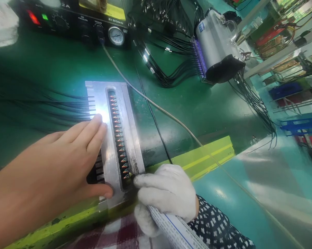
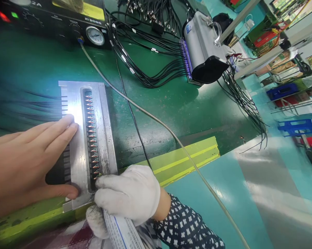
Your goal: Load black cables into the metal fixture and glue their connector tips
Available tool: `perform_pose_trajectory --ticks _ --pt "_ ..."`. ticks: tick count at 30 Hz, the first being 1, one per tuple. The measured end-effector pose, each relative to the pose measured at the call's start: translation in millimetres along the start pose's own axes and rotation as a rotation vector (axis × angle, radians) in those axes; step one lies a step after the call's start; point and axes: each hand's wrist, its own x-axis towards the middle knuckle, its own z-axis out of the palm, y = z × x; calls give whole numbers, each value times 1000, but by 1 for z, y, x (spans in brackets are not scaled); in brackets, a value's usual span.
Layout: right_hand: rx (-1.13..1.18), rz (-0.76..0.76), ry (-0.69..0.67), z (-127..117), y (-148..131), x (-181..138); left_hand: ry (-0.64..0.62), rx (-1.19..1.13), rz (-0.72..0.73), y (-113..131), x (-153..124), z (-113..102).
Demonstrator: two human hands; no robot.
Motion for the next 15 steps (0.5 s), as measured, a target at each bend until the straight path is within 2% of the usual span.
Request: perform_pose_trajectory --ticks 4,7,12,15 --pt "-1 -9 -1 2 2 -1 27 20 4 0 0 0" --pt "-10 25 46 6 3 -2 29 28 -1 0 -1 0" --pt "21 -81 229 9 8 -6 9 26 -19 0 -1 0" --pt "78 -72 311 7 9 -10 -6 16 -19 -1 -1 1"
